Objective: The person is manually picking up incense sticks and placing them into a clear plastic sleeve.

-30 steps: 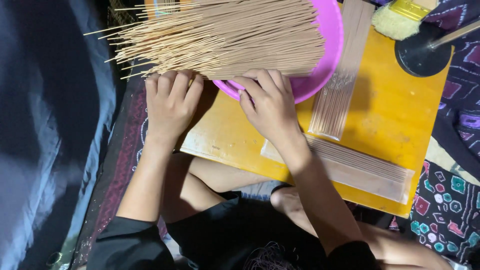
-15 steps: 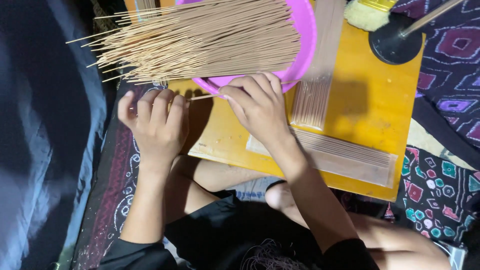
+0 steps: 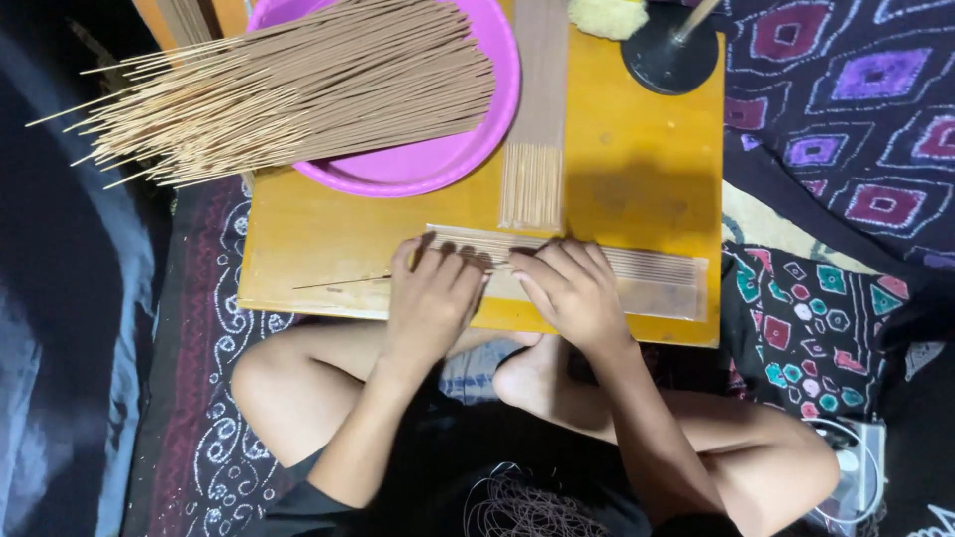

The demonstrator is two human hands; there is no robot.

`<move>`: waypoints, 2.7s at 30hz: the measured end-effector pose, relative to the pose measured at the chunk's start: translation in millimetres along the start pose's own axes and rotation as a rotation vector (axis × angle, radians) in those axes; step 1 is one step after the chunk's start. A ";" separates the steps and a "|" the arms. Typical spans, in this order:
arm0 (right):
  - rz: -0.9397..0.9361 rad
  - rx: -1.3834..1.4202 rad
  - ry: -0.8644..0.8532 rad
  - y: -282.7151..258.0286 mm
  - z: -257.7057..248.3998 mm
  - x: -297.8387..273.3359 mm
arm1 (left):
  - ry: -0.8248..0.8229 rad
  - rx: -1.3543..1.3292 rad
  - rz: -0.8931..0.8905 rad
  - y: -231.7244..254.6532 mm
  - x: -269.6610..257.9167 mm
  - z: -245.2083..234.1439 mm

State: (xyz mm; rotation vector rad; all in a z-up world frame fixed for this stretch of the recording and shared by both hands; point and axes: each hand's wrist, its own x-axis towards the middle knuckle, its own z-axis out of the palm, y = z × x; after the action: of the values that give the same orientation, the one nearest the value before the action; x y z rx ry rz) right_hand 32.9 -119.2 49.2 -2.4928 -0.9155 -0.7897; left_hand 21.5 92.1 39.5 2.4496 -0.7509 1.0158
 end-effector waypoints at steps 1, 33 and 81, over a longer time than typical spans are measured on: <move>0.010 -0.010 0.002 4.3 -2.4 -10.2 | 0.000 -0.011 0.009 6.5 3.1 5.8; 0.191 -0.077 0.144 15.6 -5.9 -54.4 | -0.048 -0.072 -0.046 44.1 14.3 39.6; 0.271 -0.065 0.123 21.3 -4.6 -63.2 | -0.068 -0.254 -0.107 46.1 12.3 33.1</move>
State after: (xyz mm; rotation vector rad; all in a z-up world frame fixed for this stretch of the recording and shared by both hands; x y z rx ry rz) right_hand 5.6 -166.7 10.8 -2.5188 -0.5036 -0.8800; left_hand 18.5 34.5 32.9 2.2870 -0.7147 0.7515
